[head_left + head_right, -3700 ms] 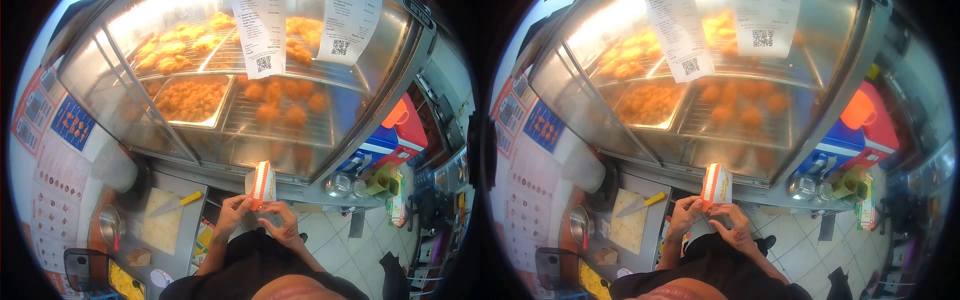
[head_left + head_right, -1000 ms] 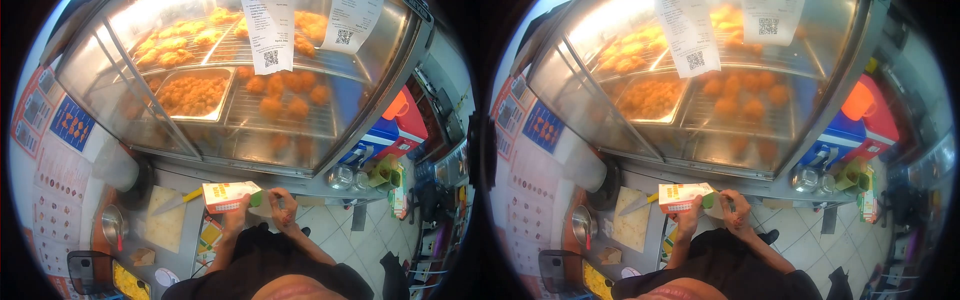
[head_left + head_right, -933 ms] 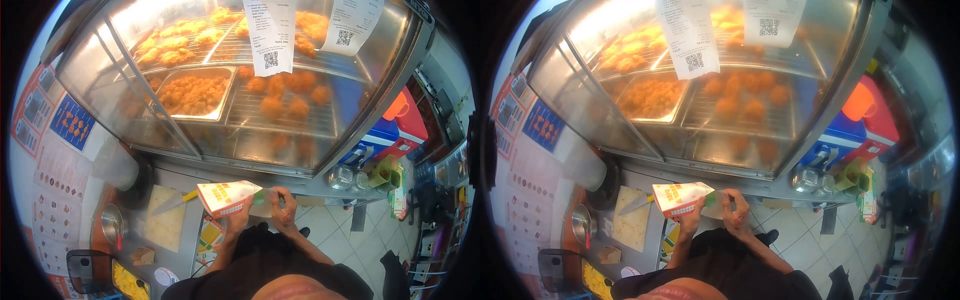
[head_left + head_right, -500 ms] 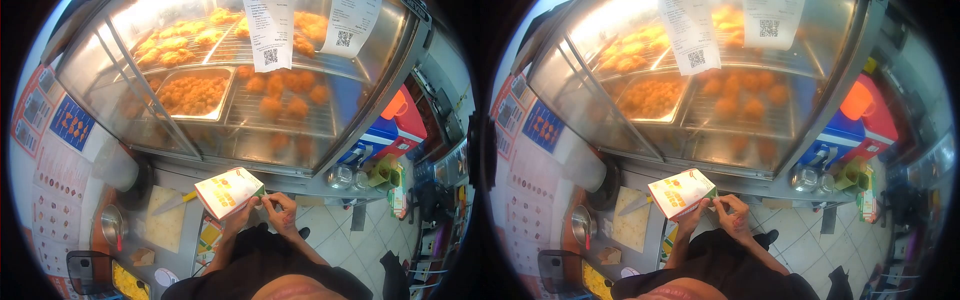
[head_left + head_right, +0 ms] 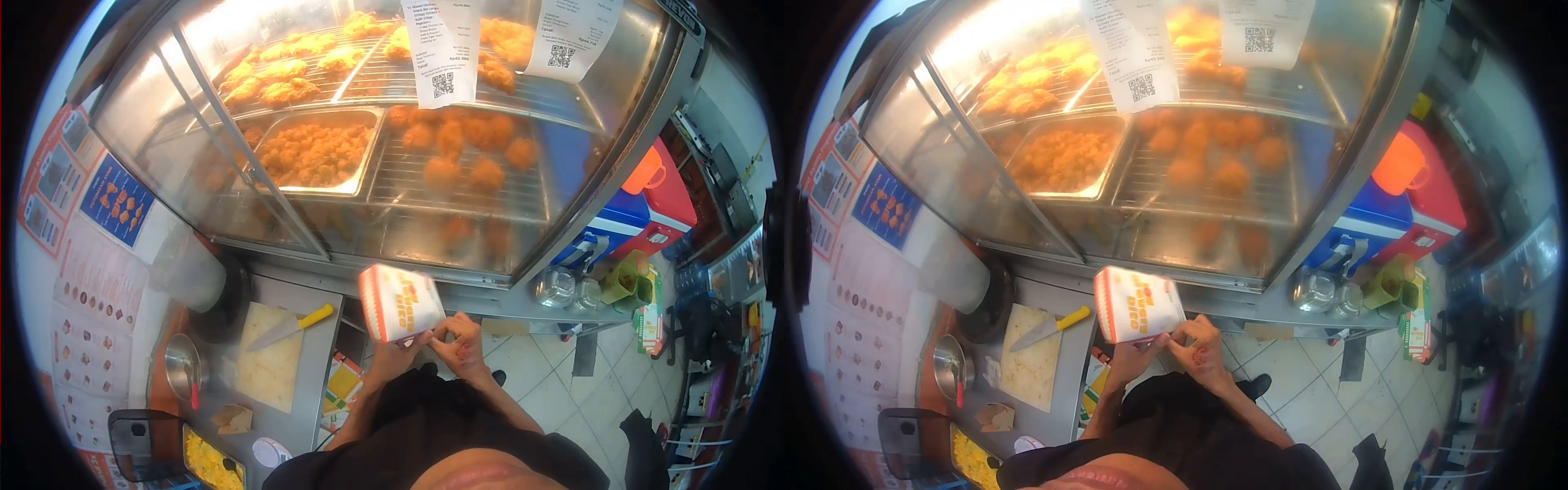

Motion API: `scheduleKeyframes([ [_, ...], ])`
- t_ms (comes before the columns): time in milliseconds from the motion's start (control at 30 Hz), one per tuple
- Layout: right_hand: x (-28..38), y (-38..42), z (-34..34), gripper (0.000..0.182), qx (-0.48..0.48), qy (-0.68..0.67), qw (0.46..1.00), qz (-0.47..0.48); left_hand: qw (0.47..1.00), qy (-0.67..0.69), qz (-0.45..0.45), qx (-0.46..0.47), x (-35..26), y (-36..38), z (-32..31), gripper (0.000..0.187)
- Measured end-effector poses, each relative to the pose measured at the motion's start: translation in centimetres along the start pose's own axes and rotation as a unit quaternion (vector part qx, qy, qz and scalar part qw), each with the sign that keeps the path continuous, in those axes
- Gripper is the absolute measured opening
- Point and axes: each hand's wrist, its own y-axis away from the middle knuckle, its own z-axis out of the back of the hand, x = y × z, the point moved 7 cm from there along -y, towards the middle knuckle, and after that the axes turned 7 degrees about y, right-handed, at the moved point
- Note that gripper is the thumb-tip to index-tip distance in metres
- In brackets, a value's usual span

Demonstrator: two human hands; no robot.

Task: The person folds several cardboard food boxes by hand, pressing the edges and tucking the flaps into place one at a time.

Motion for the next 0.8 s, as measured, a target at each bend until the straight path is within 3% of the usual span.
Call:
scheduleKeyframes([
  [133, -0.6, -0.4, 0.9, 0.039, -0.075, 0.034, 0.996, -0.024, 1.000, -0.007, 0.010, 0.022, 1.0, 0.1, 0.2, 0.035],
  [200, -2.4, 0.2, -0.9, 0.049, 0.068, -0.076, 0.984, -0.145, 0.999, 0.026, 0.007, 0.020, 0.8, 0.1, 0.4, 0.039],
  [267, -2.1, -0.6, -0.2, 0.045, 0.121, -0.125, 0.978, -0.117, 0.977, -0.167, -0.063, 0.115, -1.1, 0.4, -0.6, 0.050],
  [333, -1.6, -1.1, 0.4, 0.043, 0.178, -0.176, 0.964, -0.091, 0.967, -0.220, -0.045, 0.118, -0.6, 0.7, 0.1, 0.055],
  [400, -1.4, -1.4, 0.7, 0.041, 0.213, -0.375, 0.897, -0.101, 0.994, 0.022, 0.089, 0.063, 1.1, 0.5, 1.6, 0.055],
  [433, -2.1, -1.6, 1.4, 0.035, 0.168, -0.420, 0.886, -0.100, 0.988, 0.024, 0.138, 0.060, 1.6, 0.5, 2.5, 0.057],
  [467, -2.4, -1.7, 1.4, 0.035, 0.169, -0.419, 0.887, -0.100, 0.988, 0.025, 0.138, 0.060, 1.3, 0.5, 3.1, 0.057],
  [533, -4.6, -1.8, 2.3, 0.032, 0.080, -0.223, 0.946, -0.223, 0.956, -0.061, 0.195, 0.208, 1.9, 1.6, 2.1, 0.057],
  [600, -5.3, -1.2, 1.1, 0.035, 0.112, -0.238, 0.938, -0.226, 0.945, -0.069, 0.204, 0.246, 2.3, 2.0, 1.0, 0.057],
  [667, -5.7, 0.4, -1.1, 0.048, 0.218, -0.262, 0.890, -0.304, 0.921, -0.083, 0.212, 0.314, 2.8, 2.5, -0.3, 0.057],
  [733, -5.5, 0.6, -1.6, 0.053, 0.187, -0.246, 0.907, -0.288, 0.931, -0.087, 0.169, 0.312, 2.1, 2.2, -0.2, 0.052],
  [800, -6.2, 0.0, 0.2, 0.054, 0.023, -0.157, 0.954, -0.254, 0.941, -0.079, 0.183, 0.272, 1.4, 1.5, 0.5, 0.041],
])
